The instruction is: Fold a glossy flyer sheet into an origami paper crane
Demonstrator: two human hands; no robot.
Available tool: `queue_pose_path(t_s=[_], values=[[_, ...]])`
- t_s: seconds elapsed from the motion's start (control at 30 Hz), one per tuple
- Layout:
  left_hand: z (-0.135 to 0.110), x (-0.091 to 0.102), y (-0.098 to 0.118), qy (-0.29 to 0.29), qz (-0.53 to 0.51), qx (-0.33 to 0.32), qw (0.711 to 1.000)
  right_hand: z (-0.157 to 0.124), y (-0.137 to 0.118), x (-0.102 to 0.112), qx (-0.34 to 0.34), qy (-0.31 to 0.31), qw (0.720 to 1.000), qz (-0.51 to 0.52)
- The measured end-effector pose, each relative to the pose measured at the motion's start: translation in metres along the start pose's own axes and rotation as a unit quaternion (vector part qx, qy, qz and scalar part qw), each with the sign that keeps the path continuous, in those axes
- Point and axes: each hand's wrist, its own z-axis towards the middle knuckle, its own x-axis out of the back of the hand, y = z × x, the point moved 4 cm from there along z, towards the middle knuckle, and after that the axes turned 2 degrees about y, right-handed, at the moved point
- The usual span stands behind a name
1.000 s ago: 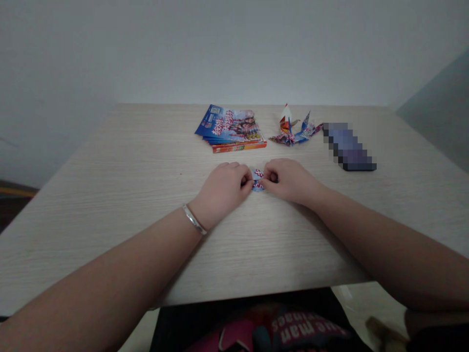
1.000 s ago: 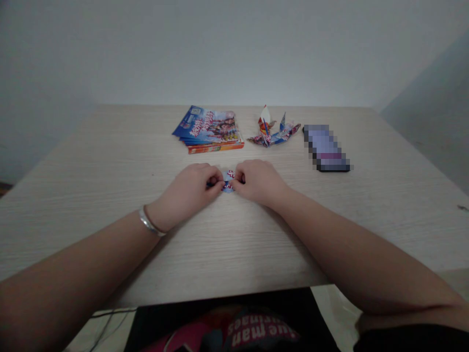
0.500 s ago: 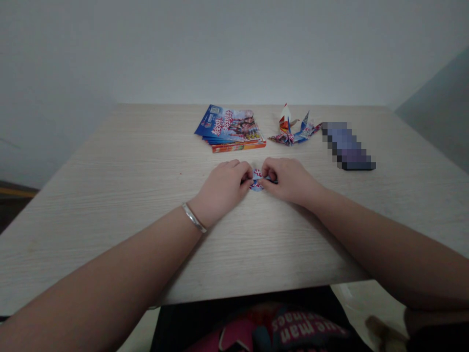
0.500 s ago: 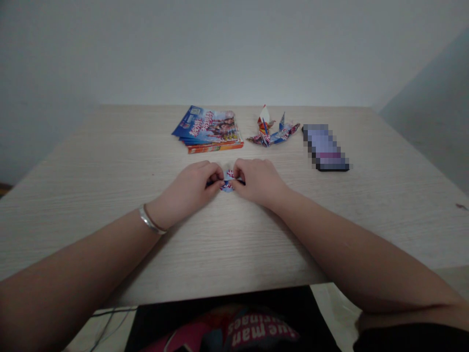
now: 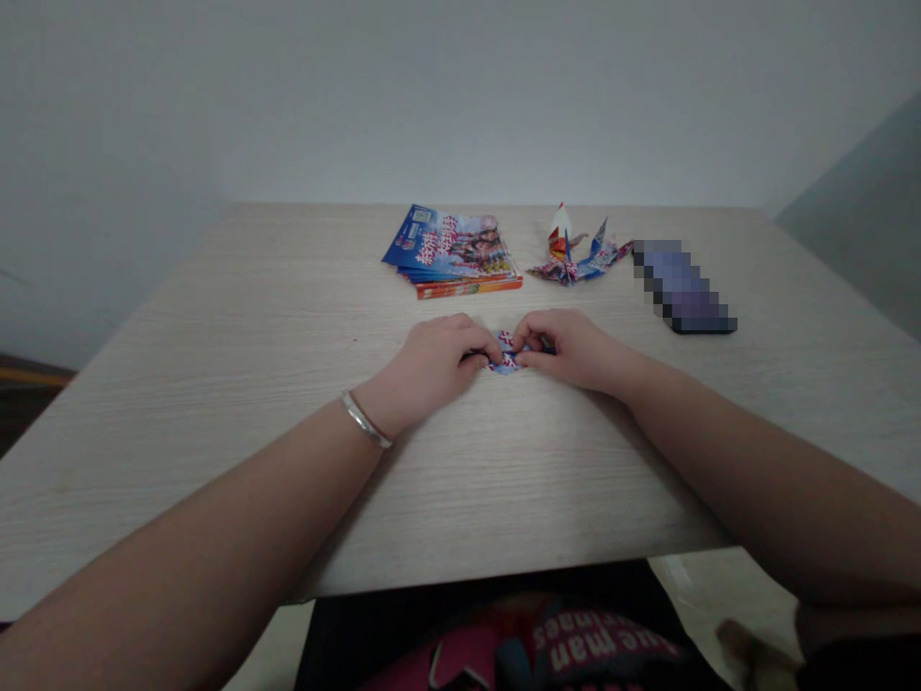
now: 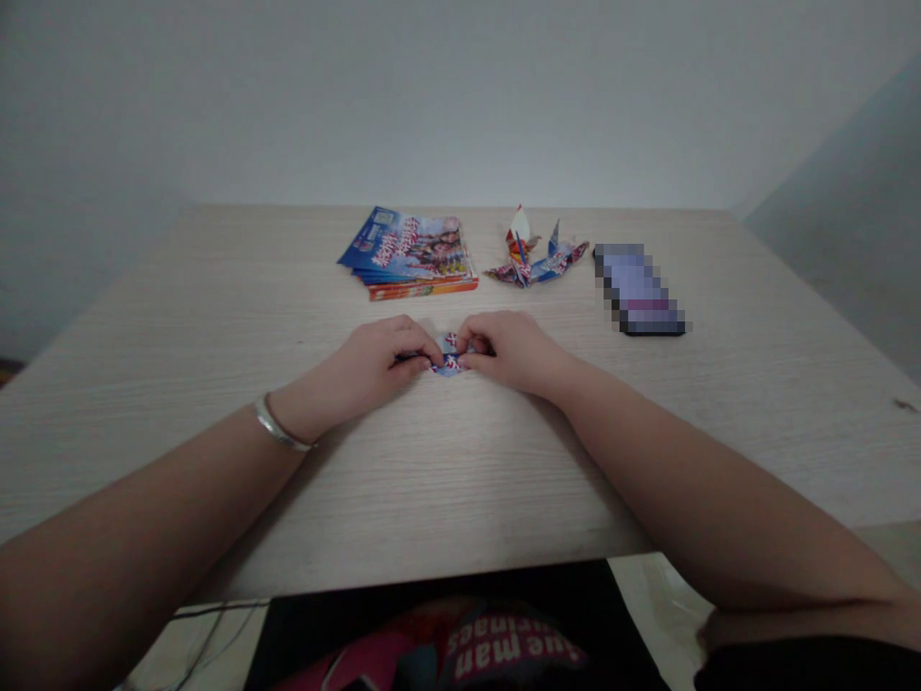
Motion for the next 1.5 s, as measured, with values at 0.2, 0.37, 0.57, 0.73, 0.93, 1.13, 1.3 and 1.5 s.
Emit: queue_pose_path(t_s=[0.2, 0.37, 0.57, 0.73, 0.93, 1.13, 1.3, 1.5], values=[[0.001, 0.005, 0.002, -0.042, -0.012, -0.013, 0.999, -0.001, 0.008, 0.004, -0.001, -0.032, 0.998, 0.051], [0.000, 0.017, 0.018, -0.092, 0.060, -0.071, 0.991, -0.004, 0.012, 0.006, 0.016, -0.036, 0.998, 0.052], [-0.004, 0.020, 0.026, -0.132, 0.144, -0.102, 0.975, -0.007, 0.012, 0.012, 0.108, 0.015, 0.993, 0.040], [-0.005, 0.018, 0.026, -0.121, 0.172, -0.096, 0.973, -0.010, 0.001, 0.017, 0.197, 0.042, 0.978, -0.057], [-0.002, 0.017, 0.023, -0.099, 0.221, -0.074, 0.967, -0.008, -0.004, 0.012, 0.190, 0.059, 0.965, -0.168], [-0.003, 0.013, 0.031, -0.087, 0.271, -0.080, 0.955, -0.008, -0.013, 0.013, 0.170, 0.052, 0.957, -0.228], [-0.005, 0.014, 0.037, -0.070, 0.299, -0.035, 0.951, -0.009, -0.016, 0.020, 0.155, 0.041, 0.952, -0.261], [-0.007, 0.016, 0.034, -0.093, 0.268, -0.013, 0.959, -0.012, -0.009, 0.023, 0.168, 0.015, 0.956, -0.238]])
